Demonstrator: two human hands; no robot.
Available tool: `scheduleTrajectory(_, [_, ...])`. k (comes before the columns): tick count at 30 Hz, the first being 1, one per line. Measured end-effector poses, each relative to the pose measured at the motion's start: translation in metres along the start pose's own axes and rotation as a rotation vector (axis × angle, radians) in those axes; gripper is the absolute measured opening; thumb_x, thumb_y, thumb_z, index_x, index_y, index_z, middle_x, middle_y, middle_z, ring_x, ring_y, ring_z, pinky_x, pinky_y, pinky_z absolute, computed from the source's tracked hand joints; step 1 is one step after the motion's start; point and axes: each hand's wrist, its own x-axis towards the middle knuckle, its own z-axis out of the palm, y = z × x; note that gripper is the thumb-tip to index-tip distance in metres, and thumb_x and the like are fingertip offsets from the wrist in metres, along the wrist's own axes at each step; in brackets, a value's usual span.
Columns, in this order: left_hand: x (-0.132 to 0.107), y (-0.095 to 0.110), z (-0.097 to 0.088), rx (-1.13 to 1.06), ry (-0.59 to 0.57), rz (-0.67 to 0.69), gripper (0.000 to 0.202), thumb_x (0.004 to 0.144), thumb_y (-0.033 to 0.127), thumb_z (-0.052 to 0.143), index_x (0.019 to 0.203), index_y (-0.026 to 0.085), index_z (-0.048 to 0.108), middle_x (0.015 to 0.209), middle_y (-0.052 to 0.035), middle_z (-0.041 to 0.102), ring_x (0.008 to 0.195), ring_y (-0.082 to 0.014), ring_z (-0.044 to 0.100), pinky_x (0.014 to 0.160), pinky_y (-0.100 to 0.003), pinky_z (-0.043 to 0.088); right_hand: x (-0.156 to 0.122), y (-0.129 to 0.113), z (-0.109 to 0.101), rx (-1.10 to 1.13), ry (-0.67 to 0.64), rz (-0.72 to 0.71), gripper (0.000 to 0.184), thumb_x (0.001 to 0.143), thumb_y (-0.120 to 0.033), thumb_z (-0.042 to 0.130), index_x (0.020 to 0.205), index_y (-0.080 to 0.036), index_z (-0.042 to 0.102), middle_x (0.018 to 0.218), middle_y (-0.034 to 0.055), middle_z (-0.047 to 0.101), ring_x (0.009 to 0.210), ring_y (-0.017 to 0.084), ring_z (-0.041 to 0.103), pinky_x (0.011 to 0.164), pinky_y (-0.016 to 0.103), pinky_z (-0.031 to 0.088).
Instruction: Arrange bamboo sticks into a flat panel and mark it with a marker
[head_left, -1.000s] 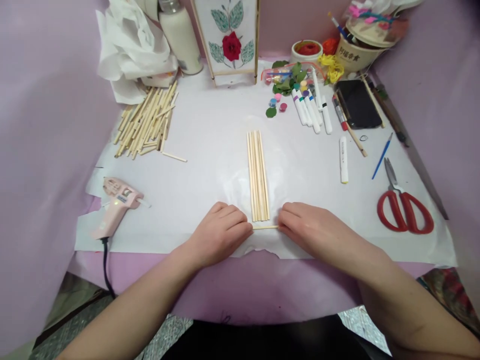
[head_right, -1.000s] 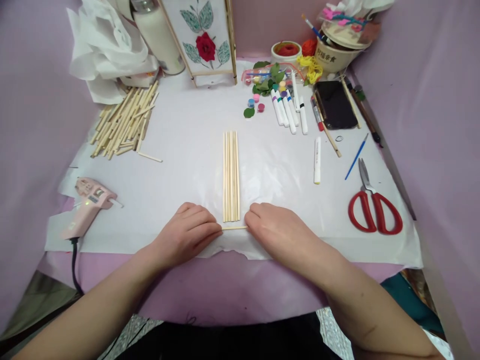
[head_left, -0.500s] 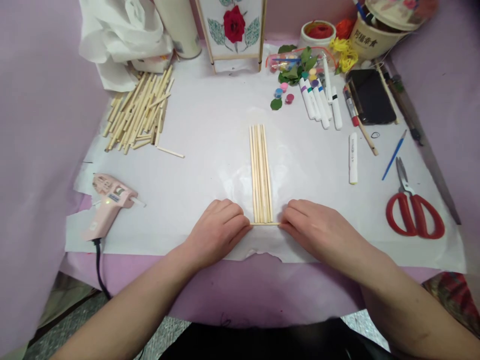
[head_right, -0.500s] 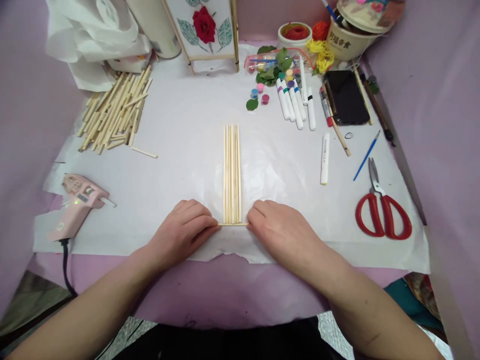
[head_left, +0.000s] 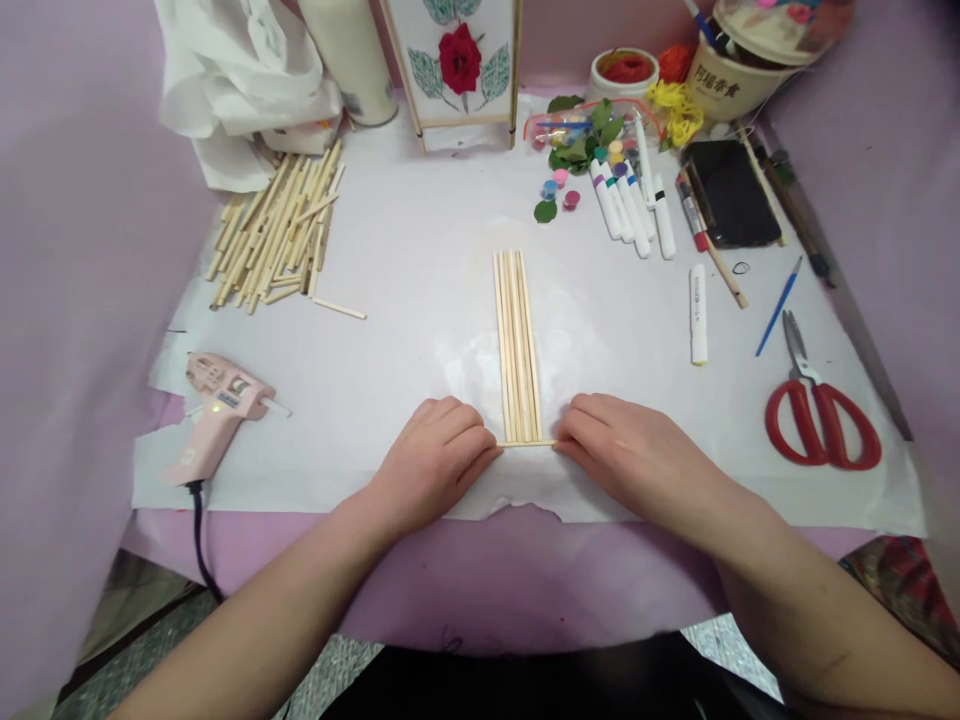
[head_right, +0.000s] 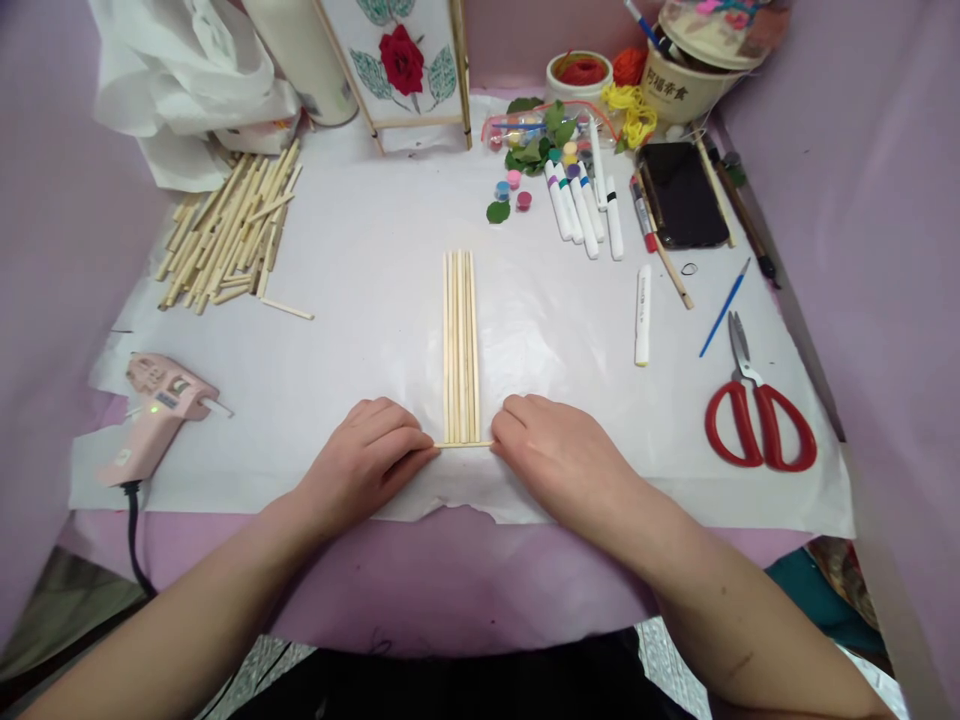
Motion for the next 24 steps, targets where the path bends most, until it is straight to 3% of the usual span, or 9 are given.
scheduleTrajectory(12, [-0.001,-0.001,0.000,-0.010,-0.014,0.008,0.019,0.094,0.024,0.051,0.078,0.015,0.060,0.075,-0.0034,0.057,0.075,-0.0166,0.048,0.070,-0.032,0.038,0.001,0.002,-0.003,0.049,0.032,0.020,0.019,0.094,-0.026,0.048,0.079,-0.017,0.058,0.078,0.0037,0.057,0.072,0.017,0.052,0.061,0.029,0.036])
scheduleTrajectory(24, [-0.007,0.002,0.001,-0.015,0.020,0.021,0.018,0.094,0.023,0.049,0.080,0.015,0.056,0.078,-0.0043,0.056,0.076,-0.0174,0.047,0.069,-0.032,0.038,0.011,0.007,-0.001,0.424,0.316,0.187,0.014,0.092,-0.025,0.049,0.081,-0.020,0.056,0.081,0.0001,0.058,0.070,0.012,0.052,0.065,0.026,0.039])
